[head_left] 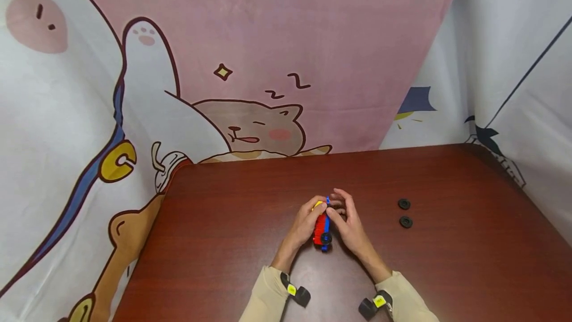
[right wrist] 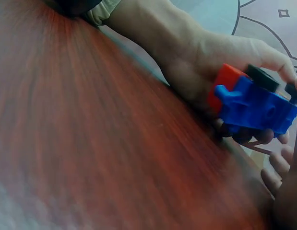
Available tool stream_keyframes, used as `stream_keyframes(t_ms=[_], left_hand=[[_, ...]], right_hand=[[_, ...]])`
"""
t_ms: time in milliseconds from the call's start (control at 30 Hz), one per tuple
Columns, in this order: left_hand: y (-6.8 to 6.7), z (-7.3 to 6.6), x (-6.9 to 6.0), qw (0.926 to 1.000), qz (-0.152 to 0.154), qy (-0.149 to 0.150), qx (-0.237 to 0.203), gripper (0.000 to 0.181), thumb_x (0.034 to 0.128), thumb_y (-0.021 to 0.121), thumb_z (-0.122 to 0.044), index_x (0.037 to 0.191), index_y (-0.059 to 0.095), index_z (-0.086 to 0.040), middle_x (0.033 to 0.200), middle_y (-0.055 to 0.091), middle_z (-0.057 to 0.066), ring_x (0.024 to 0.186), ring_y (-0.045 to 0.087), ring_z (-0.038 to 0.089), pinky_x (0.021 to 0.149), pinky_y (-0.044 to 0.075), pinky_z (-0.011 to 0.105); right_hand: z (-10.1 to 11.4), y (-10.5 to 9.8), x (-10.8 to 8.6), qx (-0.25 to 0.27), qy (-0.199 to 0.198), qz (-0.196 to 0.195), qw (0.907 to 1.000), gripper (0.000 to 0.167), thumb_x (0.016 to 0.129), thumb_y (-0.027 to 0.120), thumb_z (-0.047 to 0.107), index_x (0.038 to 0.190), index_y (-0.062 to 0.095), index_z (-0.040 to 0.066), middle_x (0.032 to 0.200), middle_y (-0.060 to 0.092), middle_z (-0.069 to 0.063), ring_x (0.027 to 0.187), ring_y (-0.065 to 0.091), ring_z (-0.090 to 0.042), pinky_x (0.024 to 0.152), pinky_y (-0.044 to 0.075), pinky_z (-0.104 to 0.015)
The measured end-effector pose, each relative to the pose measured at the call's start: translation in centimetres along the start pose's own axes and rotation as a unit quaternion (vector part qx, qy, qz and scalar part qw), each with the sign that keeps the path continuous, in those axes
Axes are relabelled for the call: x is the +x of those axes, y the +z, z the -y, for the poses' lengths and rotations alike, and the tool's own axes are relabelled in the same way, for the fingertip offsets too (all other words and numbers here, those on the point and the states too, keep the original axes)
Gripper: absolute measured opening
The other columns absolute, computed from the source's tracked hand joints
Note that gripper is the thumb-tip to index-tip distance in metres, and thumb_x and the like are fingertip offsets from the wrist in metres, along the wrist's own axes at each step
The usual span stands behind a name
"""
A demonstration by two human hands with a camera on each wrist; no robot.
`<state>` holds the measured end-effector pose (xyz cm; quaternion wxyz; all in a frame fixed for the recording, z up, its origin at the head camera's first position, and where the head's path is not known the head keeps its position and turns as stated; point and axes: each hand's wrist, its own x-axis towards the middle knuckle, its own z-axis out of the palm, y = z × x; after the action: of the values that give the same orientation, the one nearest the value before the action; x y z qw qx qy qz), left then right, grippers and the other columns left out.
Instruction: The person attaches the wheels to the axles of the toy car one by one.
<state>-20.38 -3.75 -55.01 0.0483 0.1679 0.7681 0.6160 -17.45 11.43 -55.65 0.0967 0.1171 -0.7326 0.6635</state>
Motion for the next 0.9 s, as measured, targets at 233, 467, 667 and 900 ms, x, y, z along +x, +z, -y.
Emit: stream_keyframes(t_ms=[233,467,667,900], left_hand=[[-0.1,0.1,-0.2,0.9999,0.001,0.01,0.003,0.027,0.1001,0.051,-0.025,0.115,0.067,-0.01,0.112,0.069,0.01,0.102,0.058,0.008,0.093,0.045,0.022],[-0.6,-2.7,-0.8,0.9999,0.013,-0.001,0.01,0.028,0.1011,0.051,-0.017,0.118,0.065,0.001,0.112,0.069,0.018,0.098,0.058,0.009,0.088,0.046,0.019],[-0.8,-4.4,-1.2,0.9997,0.015,-0.012,0.017,0.03,0.1013,0.051,-0.018,0.117,0.065,0.003,0.112,0.07,0.018,0.098,0.059,0.01,0.088,0.047,0.019],[-0.9,-4.6,-1.2,0.9996,0.011,-0.018,0.019,0.03,0.1013,0.052,-0.018,0.117,0.066,0.003,0.111,0.07,0.018,0.097,0.058,0.01,0.088,0.046,0.019]], right_hand=[[0.1,-0.5,0.1,0.052,0.039,0.095,0.9933,0.044,0.106,0.045,0.017,0.147,0.04,0.003,0.14,0.051,-0.025,0.121,0.053,0.001,0.101,0.042,-0.012],[0.2,-0.5,0.3,0.072,0.035,0.102,0.9916,0.042,0.106,0.044,0.014,0.145,0.04,-0.001,0.138,0.051,-0.027,0.119,0.054,0.001,0.1,0.043,-0.012],[0.1,-0.5,0.3,0.064,0.019,0.098,0.993,0.04,0.106,0.042,0.011,0.143,0.041,-0.005,0.135,0.052,-0.03,0.116,0.055,0.002,0.099,0.042,-0.01],[0.1,-0.6,0.3,0.057,0.015,0.095,0.9938,0.04,0.106,0.042,0.011,0.142,0.041,-0.006,0.135,0.053,-0.031,0.115,0.055,0.003,0.099,0.041,-0.01]])
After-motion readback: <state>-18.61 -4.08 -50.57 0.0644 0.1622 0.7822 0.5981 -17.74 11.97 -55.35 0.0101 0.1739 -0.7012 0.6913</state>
